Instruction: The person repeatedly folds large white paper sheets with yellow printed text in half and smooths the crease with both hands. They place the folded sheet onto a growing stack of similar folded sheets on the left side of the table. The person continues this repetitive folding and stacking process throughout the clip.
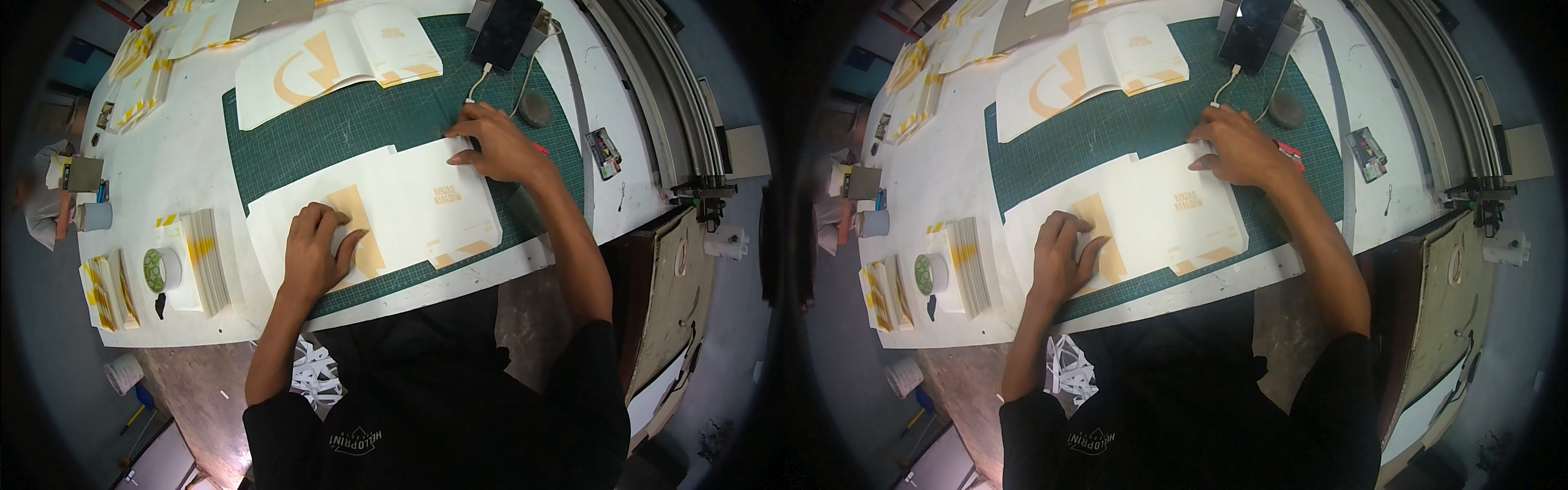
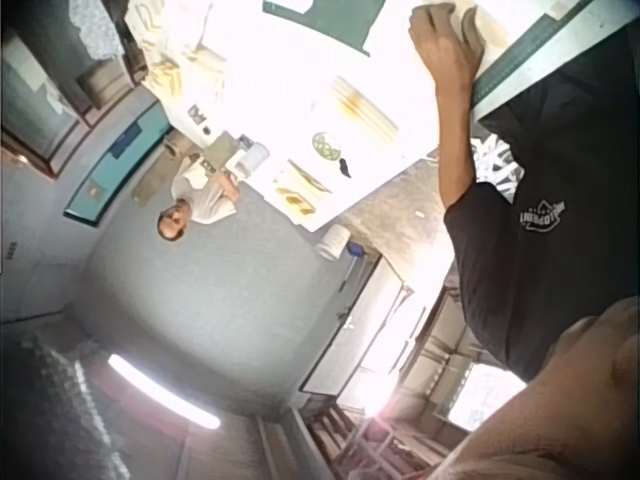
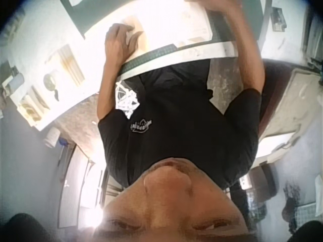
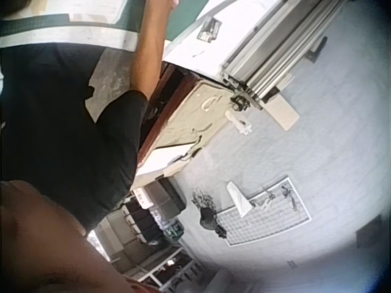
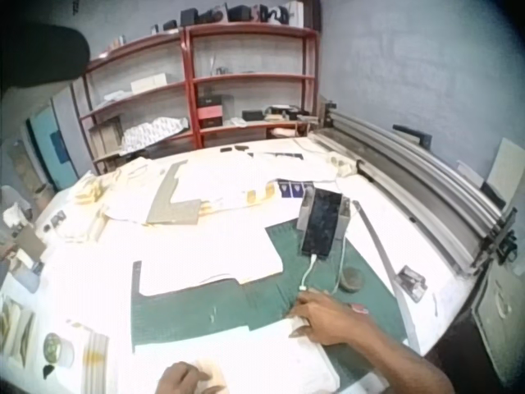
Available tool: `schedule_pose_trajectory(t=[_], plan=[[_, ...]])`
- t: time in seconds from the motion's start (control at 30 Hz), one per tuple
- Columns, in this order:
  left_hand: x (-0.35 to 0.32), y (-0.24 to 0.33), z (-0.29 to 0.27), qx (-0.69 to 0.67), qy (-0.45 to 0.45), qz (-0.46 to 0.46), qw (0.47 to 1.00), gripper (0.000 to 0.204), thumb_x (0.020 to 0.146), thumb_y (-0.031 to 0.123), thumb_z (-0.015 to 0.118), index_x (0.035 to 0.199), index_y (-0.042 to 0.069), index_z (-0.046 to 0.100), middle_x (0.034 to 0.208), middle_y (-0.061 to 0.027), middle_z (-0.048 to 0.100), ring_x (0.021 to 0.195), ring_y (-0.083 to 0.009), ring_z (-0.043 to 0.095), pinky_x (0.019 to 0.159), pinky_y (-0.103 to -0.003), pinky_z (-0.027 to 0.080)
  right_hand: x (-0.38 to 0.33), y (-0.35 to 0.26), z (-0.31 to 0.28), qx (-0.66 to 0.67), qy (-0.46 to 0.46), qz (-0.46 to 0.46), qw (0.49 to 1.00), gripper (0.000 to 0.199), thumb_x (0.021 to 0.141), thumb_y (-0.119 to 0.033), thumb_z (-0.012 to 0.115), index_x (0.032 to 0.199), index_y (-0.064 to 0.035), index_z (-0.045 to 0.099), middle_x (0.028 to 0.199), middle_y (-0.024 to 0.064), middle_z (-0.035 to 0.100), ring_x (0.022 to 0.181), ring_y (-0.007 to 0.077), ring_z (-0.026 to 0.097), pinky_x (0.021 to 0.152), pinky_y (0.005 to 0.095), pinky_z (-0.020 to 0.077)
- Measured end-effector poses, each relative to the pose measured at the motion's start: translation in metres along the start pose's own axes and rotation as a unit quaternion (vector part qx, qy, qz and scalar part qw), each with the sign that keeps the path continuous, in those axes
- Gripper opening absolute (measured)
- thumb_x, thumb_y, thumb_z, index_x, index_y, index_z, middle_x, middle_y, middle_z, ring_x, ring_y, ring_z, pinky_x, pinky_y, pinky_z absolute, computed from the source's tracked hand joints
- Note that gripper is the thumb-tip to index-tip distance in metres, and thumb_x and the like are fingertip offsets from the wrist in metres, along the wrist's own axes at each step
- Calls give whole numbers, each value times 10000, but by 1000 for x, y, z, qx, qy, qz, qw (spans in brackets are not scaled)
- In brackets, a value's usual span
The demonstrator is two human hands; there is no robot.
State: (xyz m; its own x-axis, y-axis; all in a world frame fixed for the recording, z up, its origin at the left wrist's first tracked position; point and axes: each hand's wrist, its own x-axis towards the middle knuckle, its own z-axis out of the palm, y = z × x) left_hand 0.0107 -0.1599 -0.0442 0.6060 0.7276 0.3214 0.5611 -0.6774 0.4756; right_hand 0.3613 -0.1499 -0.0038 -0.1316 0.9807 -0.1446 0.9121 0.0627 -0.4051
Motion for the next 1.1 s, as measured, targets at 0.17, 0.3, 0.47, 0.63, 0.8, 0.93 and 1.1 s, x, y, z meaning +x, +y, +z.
schedule_pose_trajectory(t=[0.17, 0.3, 0.47, 0.63, 0.8, 0.93, 1.1], plan=[[-2, 2, 1, -3, 5, -11, 1000, 302, 803, 127, 888, 1012, 8, 706, 989, -135, 617, 917, -312, 623, 806, -411, 520, -2, -1, 4, -18, 25, -6, 1000, 495, 744, -193, 919, 1207, -62, 804, 1097, 79, 707, 1068, 250, 604, 1009, 408, 470], [-1, 2, 2, -7, 10, -10, 1000, 295, 804, 124, 886, 1010, 9, 708, 978, -130, 609, 911, -307, 618, 811, -407, 515, -3, 0, 5, -17, 42, -13, 999, 500, 735, -194, 922, 1204, -66, 808, 1086, 73, 711, 1046, 239, 601, 1002, 405, 470], [-1, 2, 3, -8, 12, -13, 1000, 292, 805, 124, 887, 1009, 12, 712, 978, -126, 611, 912, -303, 618, 817, -408, 514, -4, -1, 4, -25, 43, -16, 999, 497, 732, -187, 924, 1199, -65, 809, 1079, 68, 710, 1032, 238, 602, 1005, 404, 469], [-3, 1, 4, -11, 15, -17, 1000, 296, 804, 126, 889, 1013, 11, 714, 988, -126, 614, 917, -305, 617, 822, -407, 514, -3, 6, 10, -11, 86, -55, 995, 400, 751, -172, 932, 1098, -33, 792, 1039, 69, 706, 993, 219, 615, 908, 380, 497], [-4, 1, 3, -13, 15, -20, 1000, 301, 805, 130, 889, 1021, 14, 715, 1008, -129, 615, 932, -308, 617, 821, -407, 515, -9, -1, -3, 194, 31, 43, 980, 400, 744, -229, 955, 999, -24, 724, 845, 69, 699, 758, 156, 641, 669, 313, 486], [-2, 2, 3, -15, 7, -29, 999, 314, 811, 136, 887, 1044, 22, 710, 1017, -125, 618, 938, -308, 616, 827, -404, 513, -31, 4, -5, 209, -38, 145, 966, 486, 714, -317, 961, 968, -1, 692, 789, 102, 698, 701, 169, 650, 610, 326, 469], [-5, 1, 2, -14, 14, -21, 1000, 306, 825, 136, 877, 1053, 29, 703, 1024, -117, 625, 948, -297, 618, 850, -405, 505, -77, -7, 11, 226, 54, 110, 966, 192, 909, -148, 824, 940, -5, 699, 722, -4, 673, 611, 53, 565, 554, 249, 403]])
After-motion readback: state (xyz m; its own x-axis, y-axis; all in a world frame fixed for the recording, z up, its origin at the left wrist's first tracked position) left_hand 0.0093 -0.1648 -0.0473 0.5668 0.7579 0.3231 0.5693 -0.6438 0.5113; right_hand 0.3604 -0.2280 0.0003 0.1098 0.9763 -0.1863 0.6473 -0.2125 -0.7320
